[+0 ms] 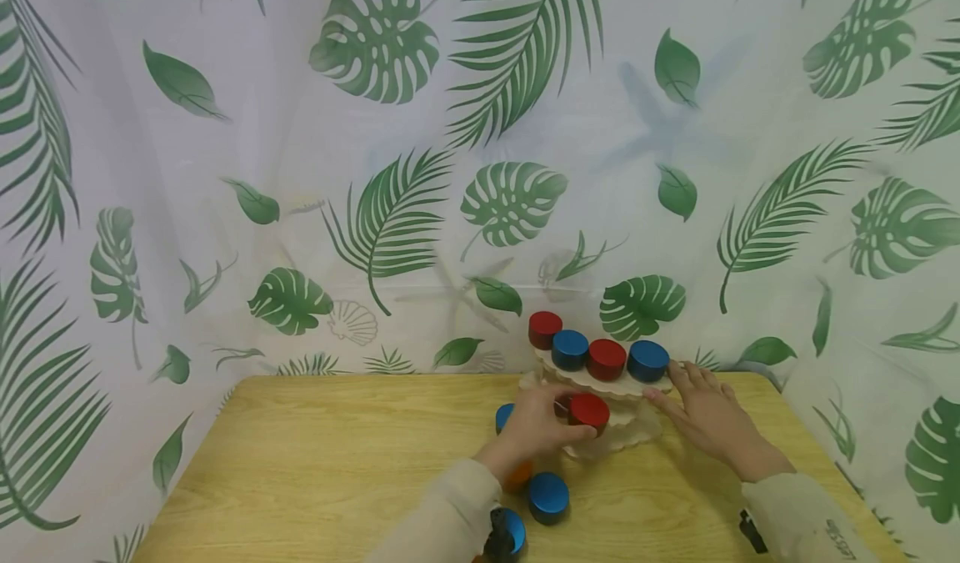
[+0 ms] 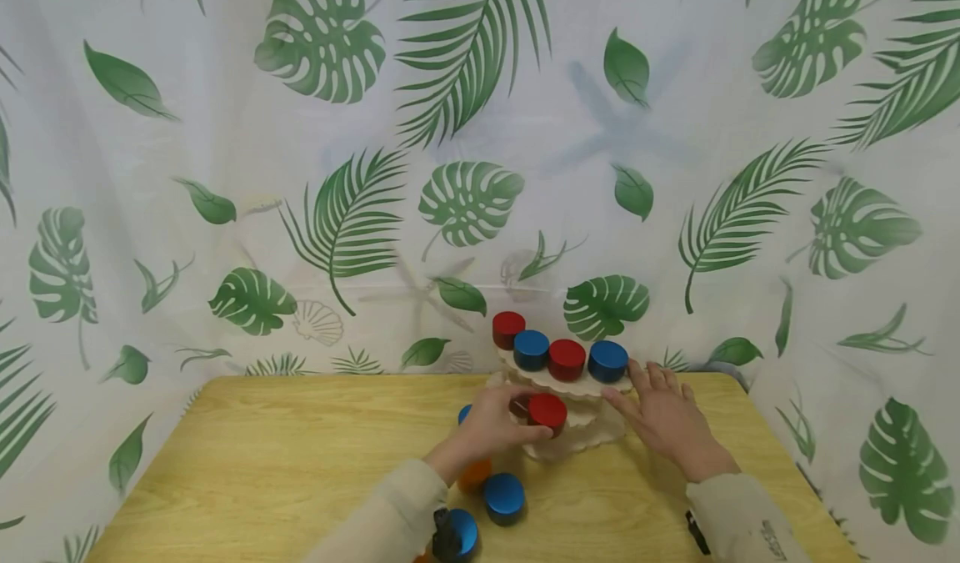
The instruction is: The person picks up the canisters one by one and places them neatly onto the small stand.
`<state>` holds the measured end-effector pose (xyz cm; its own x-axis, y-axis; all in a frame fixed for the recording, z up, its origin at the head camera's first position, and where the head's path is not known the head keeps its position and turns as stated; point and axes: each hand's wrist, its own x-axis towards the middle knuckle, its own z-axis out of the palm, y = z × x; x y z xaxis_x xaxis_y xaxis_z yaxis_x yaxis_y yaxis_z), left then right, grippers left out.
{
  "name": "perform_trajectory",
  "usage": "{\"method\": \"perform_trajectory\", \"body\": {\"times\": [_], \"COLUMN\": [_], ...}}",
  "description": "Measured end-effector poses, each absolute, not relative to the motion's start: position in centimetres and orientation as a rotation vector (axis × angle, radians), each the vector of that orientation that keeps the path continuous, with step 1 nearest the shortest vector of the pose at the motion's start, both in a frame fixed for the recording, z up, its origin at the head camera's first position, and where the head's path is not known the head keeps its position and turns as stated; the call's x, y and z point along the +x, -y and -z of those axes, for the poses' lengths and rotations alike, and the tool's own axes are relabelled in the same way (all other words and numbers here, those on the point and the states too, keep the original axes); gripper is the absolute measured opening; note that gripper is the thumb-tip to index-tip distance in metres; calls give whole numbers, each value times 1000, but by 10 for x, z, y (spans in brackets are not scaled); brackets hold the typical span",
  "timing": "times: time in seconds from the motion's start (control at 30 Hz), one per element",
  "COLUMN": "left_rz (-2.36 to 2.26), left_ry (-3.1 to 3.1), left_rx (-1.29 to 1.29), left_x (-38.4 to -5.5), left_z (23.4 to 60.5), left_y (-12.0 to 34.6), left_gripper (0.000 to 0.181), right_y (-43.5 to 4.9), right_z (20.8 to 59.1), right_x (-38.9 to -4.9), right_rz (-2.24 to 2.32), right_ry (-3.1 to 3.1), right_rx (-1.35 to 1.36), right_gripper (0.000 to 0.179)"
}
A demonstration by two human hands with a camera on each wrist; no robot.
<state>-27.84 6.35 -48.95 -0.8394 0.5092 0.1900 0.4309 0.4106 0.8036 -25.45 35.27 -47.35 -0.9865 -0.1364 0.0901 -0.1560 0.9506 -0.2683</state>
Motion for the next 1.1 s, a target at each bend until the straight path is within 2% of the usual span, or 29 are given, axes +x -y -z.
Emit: {"method": "perform_trajectory", "body": {"times": [0.4,0.6,1.1], "left_rz": [-1465,-1489,-1434], "left_ry": [-2551,-2568,-2714], "left_rx": [789,855,874], "left_x": [-274,-276,-272], "left_z": [489,496,499], "left_y": [-76,-82,-87], "left_gripper": [49,44,46], "right_y": [-350,-351,-352], "right_z": [474,474,473], "right_x": [-254,-254,-254], "right_rz": [-411,-416,-401], "right_ry": [3027,3039,3038], "right_rx": [221,212,213], "right_gripper": [86,87,86]}}
